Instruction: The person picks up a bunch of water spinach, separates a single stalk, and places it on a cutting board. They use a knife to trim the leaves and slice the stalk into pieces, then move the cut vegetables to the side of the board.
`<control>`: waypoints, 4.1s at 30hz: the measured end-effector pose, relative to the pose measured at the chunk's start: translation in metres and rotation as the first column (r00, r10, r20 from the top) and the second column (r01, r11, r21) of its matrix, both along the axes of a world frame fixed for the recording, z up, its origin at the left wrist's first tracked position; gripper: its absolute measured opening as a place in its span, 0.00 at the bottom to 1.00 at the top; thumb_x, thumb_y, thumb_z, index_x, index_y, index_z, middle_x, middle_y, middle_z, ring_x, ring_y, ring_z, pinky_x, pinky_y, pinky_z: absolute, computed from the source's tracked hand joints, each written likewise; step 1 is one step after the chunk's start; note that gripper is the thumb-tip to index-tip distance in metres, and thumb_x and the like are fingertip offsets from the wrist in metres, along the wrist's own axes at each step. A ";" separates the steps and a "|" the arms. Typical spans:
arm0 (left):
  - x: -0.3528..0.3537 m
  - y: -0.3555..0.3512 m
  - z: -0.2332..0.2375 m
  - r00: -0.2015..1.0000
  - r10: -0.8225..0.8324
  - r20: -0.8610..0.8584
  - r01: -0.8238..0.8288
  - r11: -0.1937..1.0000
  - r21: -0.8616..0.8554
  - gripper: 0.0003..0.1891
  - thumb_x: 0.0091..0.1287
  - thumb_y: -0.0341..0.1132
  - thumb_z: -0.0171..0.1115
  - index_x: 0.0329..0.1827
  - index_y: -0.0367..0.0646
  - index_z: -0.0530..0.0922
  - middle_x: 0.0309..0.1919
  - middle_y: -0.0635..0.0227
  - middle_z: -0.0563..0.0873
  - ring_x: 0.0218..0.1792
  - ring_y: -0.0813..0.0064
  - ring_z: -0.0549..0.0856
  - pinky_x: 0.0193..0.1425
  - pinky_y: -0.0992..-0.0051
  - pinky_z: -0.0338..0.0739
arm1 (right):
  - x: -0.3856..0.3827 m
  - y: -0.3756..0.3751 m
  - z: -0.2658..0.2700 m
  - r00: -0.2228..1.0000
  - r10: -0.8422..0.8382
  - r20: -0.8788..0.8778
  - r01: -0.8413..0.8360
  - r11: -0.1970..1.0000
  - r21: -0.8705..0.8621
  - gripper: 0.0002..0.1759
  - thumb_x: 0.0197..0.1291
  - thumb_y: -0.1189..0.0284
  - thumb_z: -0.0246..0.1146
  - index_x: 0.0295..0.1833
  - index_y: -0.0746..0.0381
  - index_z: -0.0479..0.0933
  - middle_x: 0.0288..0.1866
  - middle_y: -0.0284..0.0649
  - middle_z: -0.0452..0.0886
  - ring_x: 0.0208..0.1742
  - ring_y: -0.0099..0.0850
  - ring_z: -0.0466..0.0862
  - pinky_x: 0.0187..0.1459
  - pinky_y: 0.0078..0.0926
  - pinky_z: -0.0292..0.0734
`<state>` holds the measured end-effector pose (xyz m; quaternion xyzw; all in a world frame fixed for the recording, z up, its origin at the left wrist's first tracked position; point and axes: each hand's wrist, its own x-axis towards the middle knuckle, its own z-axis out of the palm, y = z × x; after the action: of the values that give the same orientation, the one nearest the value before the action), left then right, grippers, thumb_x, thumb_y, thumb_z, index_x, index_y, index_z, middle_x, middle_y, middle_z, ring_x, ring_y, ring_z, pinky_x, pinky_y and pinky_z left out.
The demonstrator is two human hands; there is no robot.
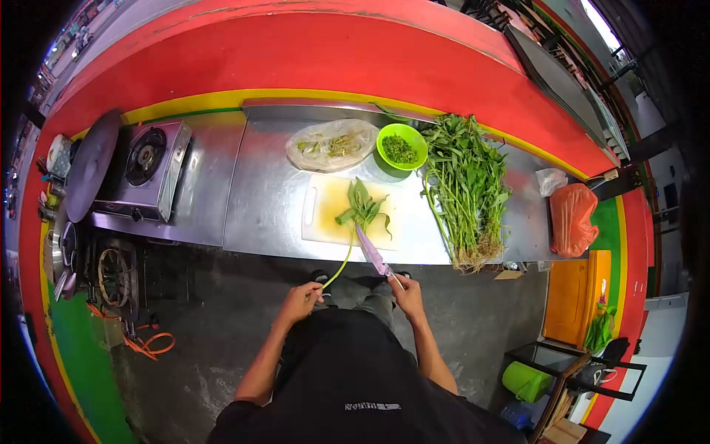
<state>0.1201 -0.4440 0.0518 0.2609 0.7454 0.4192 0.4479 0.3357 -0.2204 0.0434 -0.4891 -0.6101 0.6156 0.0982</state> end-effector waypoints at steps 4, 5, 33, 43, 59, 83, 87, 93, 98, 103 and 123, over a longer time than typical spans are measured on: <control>-0.002 -0.004 -0.009 0.999 -0.027 -0.030 0.028 0.999 0.024 0.15 0.75 0.38 0.56 0.55 0.36 0.80 0.32 0.68 0.90 0.17 0.80 0.80 0.23 0.75 0.76 | -0.001 -0.003 0.008 0.994 0.041 0.103 -0.079 0.915 0.395 0.16 0.65 0.62 0.66 0.48 0.63 0.85 0.24 0.38 0.83 0.24 0.26 0.79 0.29 0.29 0.73; -0.002 -0.004 -0.011 0.999 -0.026 -0.034 0.027 0.999 0.028 0.15 0.75 0.38 0.56 0.55 0.36 0.80 0.32 0.67 0.90 0.17 0.80 0.80 0.23 0.75 0.76 | -0.001 -0.003 0.009 0.988 0.045 0.148 -0.111 0.873 0.475 0.16 0.64 0.62 0.66 0.50 0.62 0.85 0.28 0.44 0.84 0.26 0.34 0.83 0.31 0.33 0.75; -0.063 0.009 0.052 0.995 0.100 0.026 -0.103 0.964 0.247 0.17 0.81 0.39 0.45 0.54 0.33 0.78 0.31 0.64 0.87 0.18 0.85 0.74 0.26 0.82 0.72 | 0.000 -0.013 0.006 0.960 0.026 0.279 -0.188 0.799 0.572 0.16 0.64 0.62 0.66 0.54 0.57 0.84 0.30 0.54 0.84 0.31 0.44 0.87 0.35 0.37 0.77; -0.064 0.080 0.070 0.938 0.310 0.158 -0.348 0.841 0.414 0.19 0.82 0.41 0.42 0.59 0.36 0.75 0.33 0.60 0.88 0.16 0.85 0.74 0.22 0.84 0.67 | 0.007 -0.005 -0.012 0.998 0.040 0.048 -0.052 0.958 0.282 0.18 0.66 0.61 0.67 0.53 0.63 0.85 0.24 0.30 0.77 0.25 0.18 0.73 0.28 0.24 0.68; 0.008 0.046 -0.053 0.970 0.170 0.175 -0.184 0.981 0.067 0.18 0.80 0.39 0.42 0.53 0.30 0.74 0.32 0.53 0.89 0.14 0.74 0.81 0.19 0.74 0.76 | 0.028 -0.006 0.006 1.000 -0.012 0.000 0.012 1.000 -0.026 0.15 0.68 0.65 0.64 0.53 0.62 0.84 0.20 0.22 0.69 0.21 0.12 0.64 0.22 0.17 0.57; -0.019 0.031 0.002 0.954 0.157 0.256 -0.184 0.979 0.088 0.20 0.82 0.39 0.37 0.55 0.31 0.74 0.31 0.58 0.88 0.10 0.78 0.74 0.16 0.77 0.71 | -0.010 -0.003 0.022 0.991 0.026 0.135 -0.063 0.958 0.280 0.17 0.67 0.62 0.64 0.52 0.64 0.84 0.26 0.34 0.79 0.28 0.19 0.74 0.31 0.24 0.69; -0.029 0.019 0.014 0.976 0.084 0.202 -0.101 0.992 0.075 0.20 0.82 0.39 0.38 0.54 0.32 0.74 0.32 0.58 0.88 0.10 0.78 0.75 0.15 0.77 0.69 | -0.004 0.008 0.016 0.981 0.069 0.183 -0.125 0.939 0.319 0.18 0.66 0.61 0.65 0.52 0.64 0.84 0.28 0.38 0.82 0.31 0.20 0.77 0.34 0.26 0.73; -0.059 0.021 0.027 0.936 0.220 0.275 -0.254 0.963 0.094 0.21 0.82 0.42 0.39 0.55 0.32 0.74 0.34 0.60 0.86 0.11 0.81 0.72 0.14 0.80 0.66 | 0.005 0.026 0.021 0.961 0.112 0.254 -0.189 0.935 0.301 0.21 0.64 0.57 0.66 0.53 0.61 0.84 0.27 0.46 0.83 0.29 0.25 0.80 0.34 0.30 0.75; -0.056 0.027 0.029 0.947 0.182 0.267 -0.221 0.967 0.127 0.21 0.82 0.44 0.40 0.56 0.33 0.74 0.33 0.62 0.85 0.11 0.83 0.70 0.15 0.81 0.64 | 0.006 0.032 0.021 0.956 0.152 0.251 -0.221 0.936 0.274 0.21 0.63 0.58 0.67 0.54 0.62 0.84 0.32 0.47 0.85 0.34 0.27 0.83 0.38 0.31 0.76; -0.014 0.017 0.020 0.910 0.180 0.374 -0.229 0.970 0.088 0.21 0.82 0.44 0.39 0.54 0.34 0.74 0.30 0.61 0.86 0.10 0.82 0.71 0.15 0.81 0.65 | 0.011 0.032 0.003 0.975 0.137 0.174 -0.176 0.957 0.229 0.17 0.68 0.61 0.64 0.52 0.62 0.85 0.21 0.23 0.70 0.22 0.14 0.66 0.23 0.20 0.60; 0.034 0.009 -0.025 0.995 0.082 0.063 -0.075 0.991 -0.107 0.17 0.77 0.40 0.43 0.51 0.37 0.77 0.24 0.61 0.87 0.16 0.65 0.82 0.24 0.65 0.77 | 0.005 0.037 0.030 0.982 0.105 0.158 -0.089 0.990 -0.107 0.17 0.66 0.61 0.65 0.51 0.62 0.85 0.21 0.25 0.72 0.21 0.14 0.67 0.22 0.18 0.59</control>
<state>0.1544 -0.4350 0.0270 0.1931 0.7604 0.4056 0.4691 0.3409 -0.1835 0.0737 -0.5117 -0.6079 0.6071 -0.0065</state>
